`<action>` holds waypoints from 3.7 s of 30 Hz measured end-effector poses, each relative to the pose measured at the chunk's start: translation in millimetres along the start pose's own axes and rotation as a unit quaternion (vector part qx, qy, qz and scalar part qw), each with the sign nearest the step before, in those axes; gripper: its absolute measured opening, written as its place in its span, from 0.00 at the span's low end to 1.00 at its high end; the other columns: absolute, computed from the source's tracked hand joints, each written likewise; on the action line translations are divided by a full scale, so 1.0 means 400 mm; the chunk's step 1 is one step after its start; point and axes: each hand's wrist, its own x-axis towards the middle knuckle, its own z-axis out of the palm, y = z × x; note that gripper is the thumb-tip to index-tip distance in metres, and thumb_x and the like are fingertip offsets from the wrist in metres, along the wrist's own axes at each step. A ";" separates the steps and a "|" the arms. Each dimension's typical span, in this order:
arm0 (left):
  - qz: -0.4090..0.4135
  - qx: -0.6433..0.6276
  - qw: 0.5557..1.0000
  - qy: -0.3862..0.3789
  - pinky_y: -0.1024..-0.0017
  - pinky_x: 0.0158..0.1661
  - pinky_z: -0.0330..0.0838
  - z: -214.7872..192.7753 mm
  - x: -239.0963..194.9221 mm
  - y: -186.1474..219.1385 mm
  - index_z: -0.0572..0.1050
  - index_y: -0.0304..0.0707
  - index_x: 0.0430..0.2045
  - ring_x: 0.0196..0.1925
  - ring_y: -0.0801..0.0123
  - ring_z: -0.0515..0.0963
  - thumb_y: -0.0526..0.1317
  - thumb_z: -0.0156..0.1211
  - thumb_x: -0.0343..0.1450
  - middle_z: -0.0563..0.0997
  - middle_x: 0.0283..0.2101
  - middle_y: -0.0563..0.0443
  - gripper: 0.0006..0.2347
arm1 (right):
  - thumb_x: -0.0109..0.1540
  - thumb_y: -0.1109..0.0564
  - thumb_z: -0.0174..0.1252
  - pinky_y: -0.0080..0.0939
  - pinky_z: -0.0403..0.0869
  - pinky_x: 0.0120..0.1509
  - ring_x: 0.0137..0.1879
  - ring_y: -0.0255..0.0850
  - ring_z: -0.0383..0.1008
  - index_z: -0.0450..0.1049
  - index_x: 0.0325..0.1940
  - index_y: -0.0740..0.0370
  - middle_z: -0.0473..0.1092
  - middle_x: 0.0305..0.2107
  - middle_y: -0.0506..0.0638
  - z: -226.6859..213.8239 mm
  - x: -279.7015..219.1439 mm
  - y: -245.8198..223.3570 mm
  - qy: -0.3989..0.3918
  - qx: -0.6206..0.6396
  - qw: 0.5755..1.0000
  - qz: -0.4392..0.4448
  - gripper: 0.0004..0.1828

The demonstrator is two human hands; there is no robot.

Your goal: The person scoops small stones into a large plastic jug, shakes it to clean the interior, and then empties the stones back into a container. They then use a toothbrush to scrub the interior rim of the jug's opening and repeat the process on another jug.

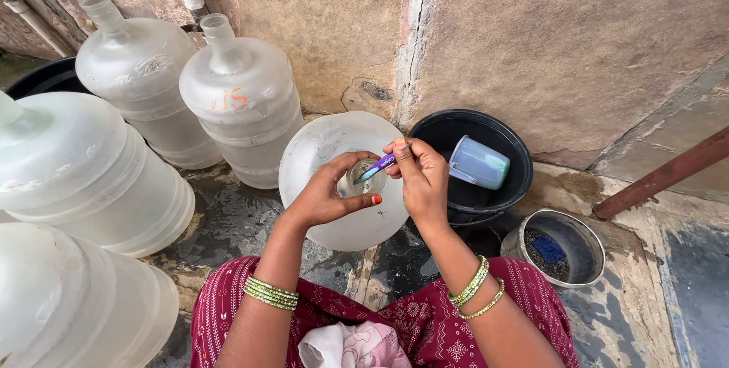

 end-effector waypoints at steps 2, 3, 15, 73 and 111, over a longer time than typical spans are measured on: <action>0.007 0.002 1.000 0.000 0.61 0.61 0.68 -0.001 0.000 -0.002 0.73 0.38 0.57 0.64 0.57 0.76 0.49 0.77 0.58 0.79 0.59 0.45 0.33 | 0.71 0.49 0.54 0.30 0.74 0.40 0.33 0.28 0.73 0.80 0.41 0.67 0.75 0.29 0.46 0.012 -0.009 -0.019 0.008 -0.013 1.000 -0.016 0.18; 0.014 0.004 1.000 0.000 0.61 0.62 0.68 -0.001 0.000 -0.002 0.73 0.38 0.57 0.64 0.56 0.76 0.49 0.77 0.59 0.79 0.59 0.45 0.33 | 0.71 0.49 0.54 0.29 0.74 0.40 0.33 0.28 0.73 0.79 0.41 0.67 0.76 0.31 0.46 0.017 -0.013 -0.028 0.016 -0.024 0.999 -0.034 0.18; 0.067 0.105 0.992 0.023 0.60 0.53 0.74 0.009 -0.009 -0.007 0.67 0.41 0.58 0.57 0.48 0.78 0.39 0.77 0.57 0.79 0.53 0.44 0.34 | 0.70 0.52 0.55 0.30 0.74 0.38 0.34 0.30 0.75 0.80 0.42 0.68 0.76 0.34 0.49 0.024 -0.019 -0.038 -0.056 -0.078 0.993 -0.063 0.16; 0.011 -0.175 0.983 0.048 0.69 0.50 0.71 0.022 0.014 -0.082 0.79 0.33 0.41 0.45 0.71 0.77 0.58 0.38 0.79 0.81 0.39 0.51 0.26 | 0.68 0.53 0.57 0.32 0.80 0.47 0.38 0.32 0.79 0.81 0.46 0.69 0.80 0.37 0.52 0.025 -0.037 -0.103 -0.034 -0.022 0.999 -0.011 0.15; -0.019 -0.155 0.987 0.025 0.75 0.32 0.67 -0.005 0.007 -0.041 0.81 0.36 0.35 0.29 0.78 0.69 0.53 0.46 0.79 0.73 0.24 0.59 0.20 | 0.72 0.56 0.56 0.32 0.77 0.45 0.37 0.33 0.77 0.79 0.48 0.69 0.79 0.37 0.52 -0.016 -0.060 -0.190 0.013 -0.029 0.991 -0.129 0.12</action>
